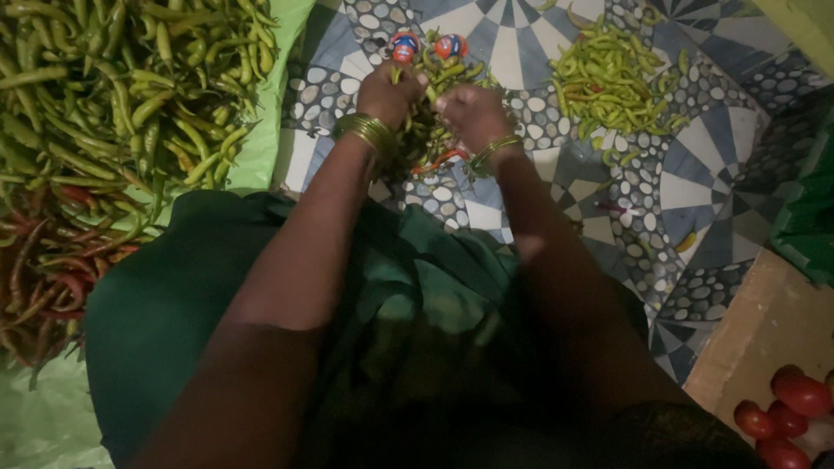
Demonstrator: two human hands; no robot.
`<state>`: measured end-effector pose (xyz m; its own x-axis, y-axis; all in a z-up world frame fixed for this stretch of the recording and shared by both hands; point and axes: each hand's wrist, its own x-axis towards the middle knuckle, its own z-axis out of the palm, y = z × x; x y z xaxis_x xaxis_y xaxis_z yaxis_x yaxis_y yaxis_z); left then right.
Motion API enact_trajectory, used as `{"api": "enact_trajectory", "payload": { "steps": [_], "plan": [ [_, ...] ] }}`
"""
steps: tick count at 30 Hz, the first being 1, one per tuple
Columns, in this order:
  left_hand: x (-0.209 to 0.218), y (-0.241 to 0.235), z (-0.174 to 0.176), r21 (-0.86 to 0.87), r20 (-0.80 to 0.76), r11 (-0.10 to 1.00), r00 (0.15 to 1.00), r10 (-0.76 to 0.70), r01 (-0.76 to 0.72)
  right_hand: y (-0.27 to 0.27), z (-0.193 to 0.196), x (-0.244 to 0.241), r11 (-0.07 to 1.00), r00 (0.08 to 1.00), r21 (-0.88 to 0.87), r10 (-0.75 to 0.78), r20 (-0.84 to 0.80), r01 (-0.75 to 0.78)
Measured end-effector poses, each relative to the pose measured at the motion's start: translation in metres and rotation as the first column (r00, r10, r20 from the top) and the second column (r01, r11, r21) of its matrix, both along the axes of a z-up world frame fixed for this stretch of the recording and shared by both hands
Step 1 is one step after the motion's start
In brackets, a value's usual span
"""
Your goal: The person sits on the floor and sorts green chilies by hand, separating them into piles. The hands pick up chilies from a large pile and place them into smaller piles on the patterned floor.
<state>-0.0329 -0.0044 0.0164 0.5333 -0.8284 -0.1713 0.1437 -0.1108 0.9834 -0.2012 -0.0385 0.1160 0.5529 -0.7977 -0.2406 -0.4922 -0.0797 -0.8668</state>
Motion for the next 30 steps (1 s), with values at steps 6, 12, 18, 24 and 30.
{"api": "enact_trajectory", "payload": {
  "steps": [6,12,18,24,30],
  "plan": [
    [-0.001,-0.003,0.004,-0.115,-0.078,0.993,0.997,-0.009,0.000,-0.008,-0.011,-0.002,0.987,0.995,0.123,-0.104,-0.004,0.103],
    [-0.001,-0.002,0.034,-0.143,-0.282,0.989,0.959,-0.010,-0.032,-0.030,-0.046,-0.002,0.952,0.853,-0.278,-0.036,-0.521,-0.129],
    [0.029,0.006,0.044,-0.192,-0.790,0.935,0.612,0.033,-0.299,-0.019,-0.096,0.029,0.671,0.773,-0.605,-0.075,-0.630,-0.429],
    [0.043,0.004,0.009,-0.071,-0.792,0.917,0.581,0.187,-0.392,-0.017,-0.132,0.058,0.567,0.848,-0.733,-0.109,-0.518,-0.375],
    [0.047,-0.011,-0.029,0.016,-0.491,0.979,0.851,0.184,-0.203,-0.057,-0.112,0.027,0.841,0.912,-0.483,0.030,-0.409,-0.244]
  ]
}}
